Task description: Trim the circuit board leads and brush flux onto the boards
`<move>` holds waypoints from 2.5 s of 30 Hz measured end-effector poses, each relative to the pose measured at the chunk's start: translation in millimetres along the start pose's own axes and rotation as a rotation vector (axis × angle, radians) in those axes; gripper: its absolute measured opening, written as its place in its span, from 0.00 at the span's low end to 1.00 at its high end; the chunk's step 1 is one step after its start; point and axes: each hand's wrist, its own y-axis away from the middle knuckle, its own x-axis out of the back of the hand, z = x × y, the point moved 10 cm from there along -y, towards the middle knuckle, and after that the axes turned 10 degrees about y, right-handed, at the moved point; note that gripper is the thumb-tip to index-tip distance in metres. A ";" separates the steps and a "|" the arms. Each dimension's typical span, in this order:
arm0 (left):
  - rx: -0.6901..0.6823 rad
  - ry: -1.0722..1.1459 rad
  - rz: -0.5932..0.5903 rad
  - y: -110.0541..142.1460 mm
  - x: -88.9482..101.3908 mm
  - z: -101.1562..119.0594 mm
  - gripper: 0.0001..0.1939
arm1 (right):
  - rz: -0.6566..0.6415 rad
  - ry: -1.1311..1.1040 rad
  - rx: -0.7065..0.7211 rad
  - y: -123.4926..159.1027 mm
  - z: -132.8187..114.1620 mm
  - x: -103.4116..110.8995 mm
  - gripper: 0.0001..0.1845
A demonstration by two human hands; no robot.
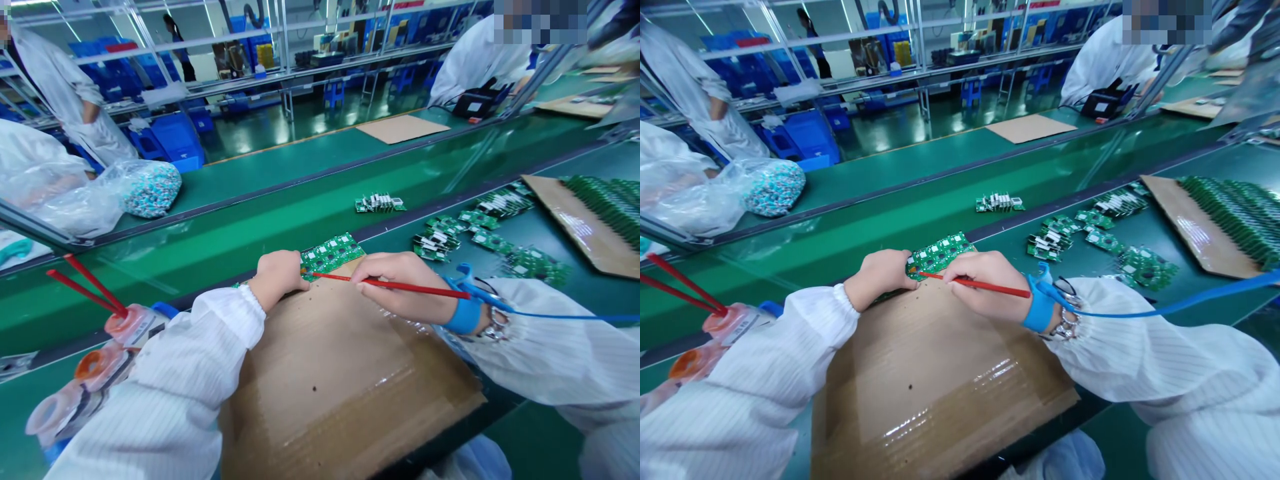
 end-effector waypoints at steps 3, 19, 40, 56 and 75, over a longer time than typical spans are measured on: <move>0.006 -0.003 0.001 -1.2 -0.1 -0.3 0.22 | -0.023 0.014 0.010 2.4 -2.7 3.3 0.10; 0.024 0.003 0.011 -3.9 9.6 7.9 0.32 | 0.115 0.024 -0.181 10.6 34.7 27.4 0.09; 0.006 -0.001 0.016 -14.9 4.8 18.1 0.23 | 0.016 0.055 -0.086 11.6 27.7 24.6 0.10; -0.027 0.011 0.036 -25.2 13.1 32.4 0.29 | 0.141 0.061 -0.130 11.3 49.4 34.5 0.10; -0.030 -0.013 0.035 -32.9 12.0 44.8 0.21 | 0.046 0.057 -0.118 18.9 49.0 37.6 0.10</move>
